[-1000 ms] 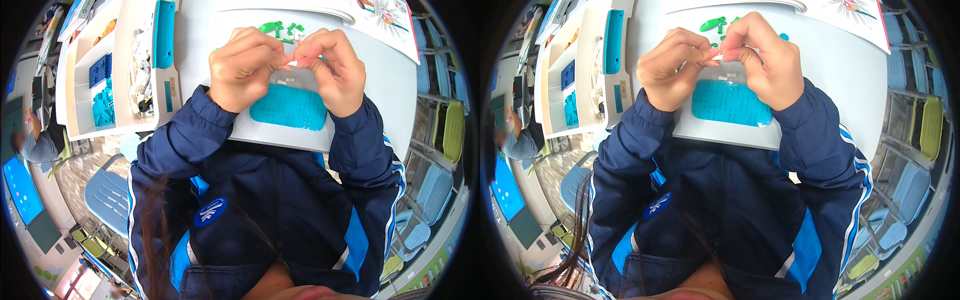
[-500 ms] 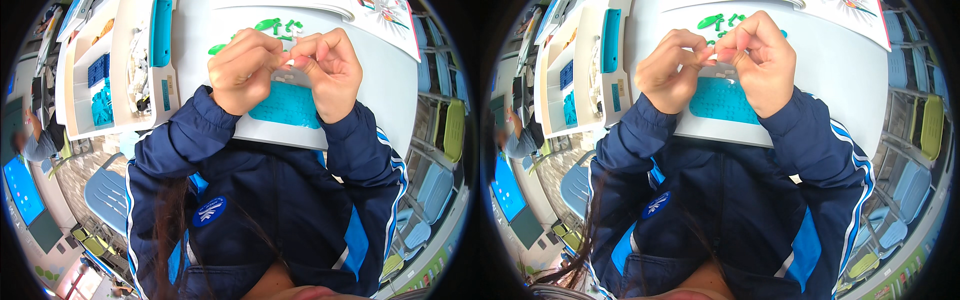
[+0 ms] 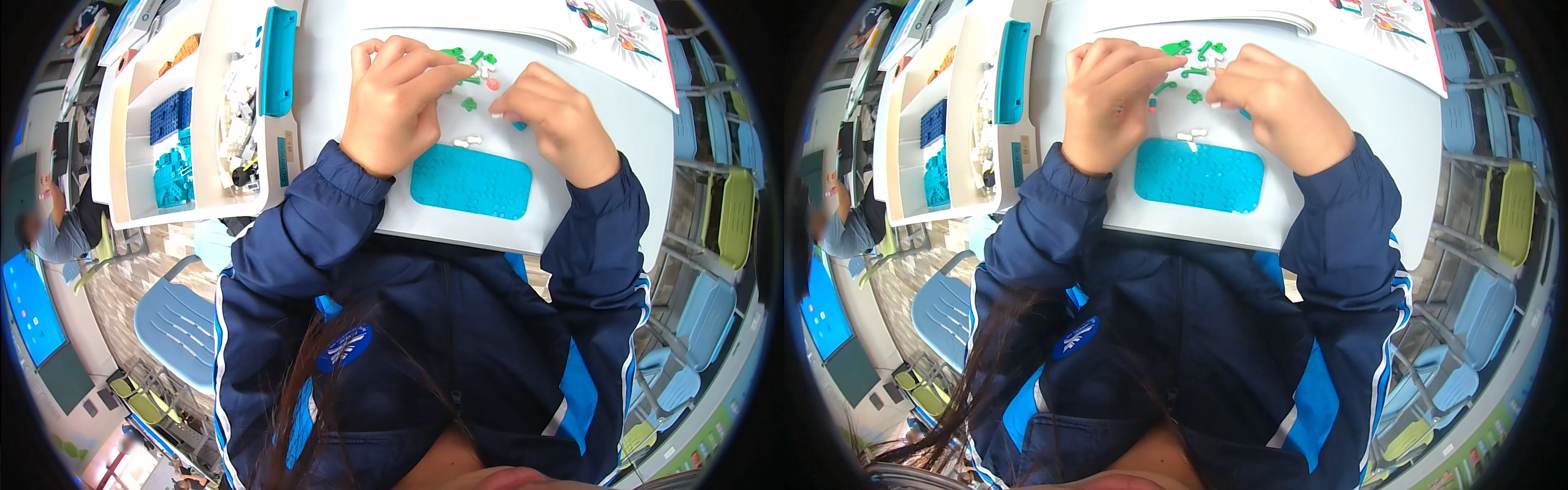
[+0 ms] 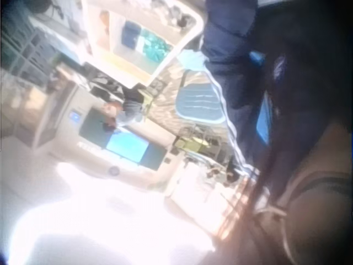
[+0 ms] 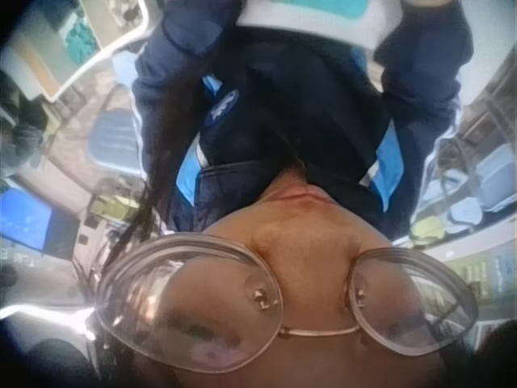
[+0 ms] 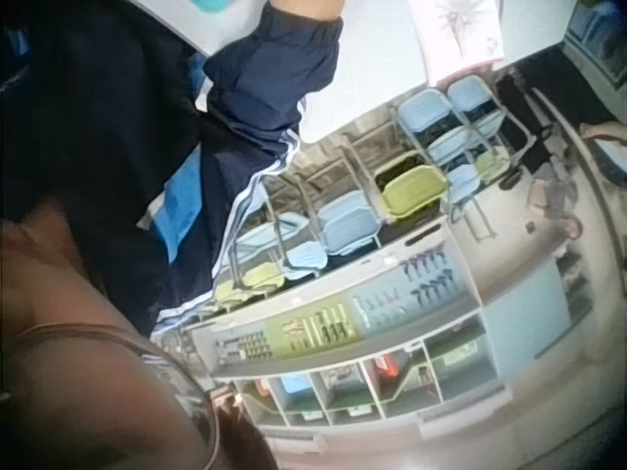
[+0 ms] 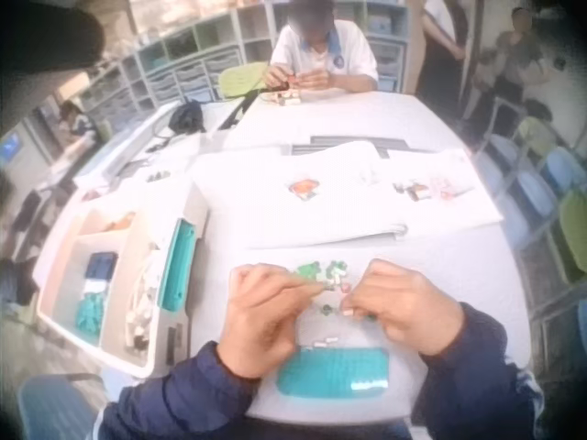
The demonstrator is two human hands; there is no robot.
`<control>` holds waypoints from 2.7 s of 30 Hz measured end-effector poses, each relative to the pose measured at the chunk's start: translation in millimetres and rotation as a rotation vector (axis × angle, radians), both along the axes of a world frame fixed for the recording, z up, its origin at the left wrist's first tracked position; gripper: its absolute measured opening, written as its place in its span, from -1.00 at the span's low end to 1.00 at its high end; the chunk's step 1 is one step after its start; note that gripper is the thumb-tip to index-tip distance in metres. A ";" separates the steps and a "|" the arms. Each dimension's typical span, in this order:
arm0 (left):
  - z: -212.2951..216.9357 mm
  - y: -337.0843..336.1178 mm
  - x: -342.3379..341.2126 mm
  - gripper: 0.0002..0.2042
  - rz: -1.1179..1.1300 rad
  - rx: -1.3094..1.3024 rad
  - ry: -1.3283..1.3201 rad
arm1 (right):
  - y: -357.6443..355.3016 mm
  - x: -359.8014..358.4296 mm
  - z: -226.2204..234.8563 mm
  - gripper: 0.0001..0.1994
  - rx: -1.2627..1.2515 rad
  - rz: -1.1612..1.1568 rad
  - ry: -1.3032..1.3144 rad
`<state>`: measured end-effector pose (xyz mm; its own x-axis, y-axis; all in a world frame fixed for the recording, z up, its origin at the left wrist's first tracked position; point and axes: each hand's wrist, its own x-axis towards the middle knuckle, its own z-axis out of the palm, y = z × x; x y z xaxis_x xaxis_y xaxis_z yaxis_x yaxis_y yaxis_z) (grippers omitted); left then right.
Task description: The person assembles small plastic building blocks by hand, picking pieces from a tray and connecting them on a table. They occasionally flip pages in an instruction booklet to follow the build sequence.
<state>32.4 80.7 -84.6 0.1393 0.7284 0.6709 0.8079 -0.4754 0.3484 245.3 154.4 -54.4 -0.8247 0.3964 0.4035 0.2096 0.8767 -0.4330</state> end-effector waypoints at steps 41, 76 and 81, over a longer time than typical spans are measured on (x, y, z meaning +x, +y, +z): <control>27.5 26.1 11.5 -0.82 -0.507 -0.679 -1.037 | 15.4 18.0 -3.0 -0.83 -0.653 -0.093 0.617; 26.3 15.8 22.0 -0.79 -0.527 -0.564 -1.205 | -5.5 -0.8 -1.4 -0.79 -0.756 -0.083 0.699; 27.3 15.0 23.6 -0.79 -0.452 -0.520 -1.214 | -9.2 -0.9 4.4 -0.79 -0.788 -0.114 0.696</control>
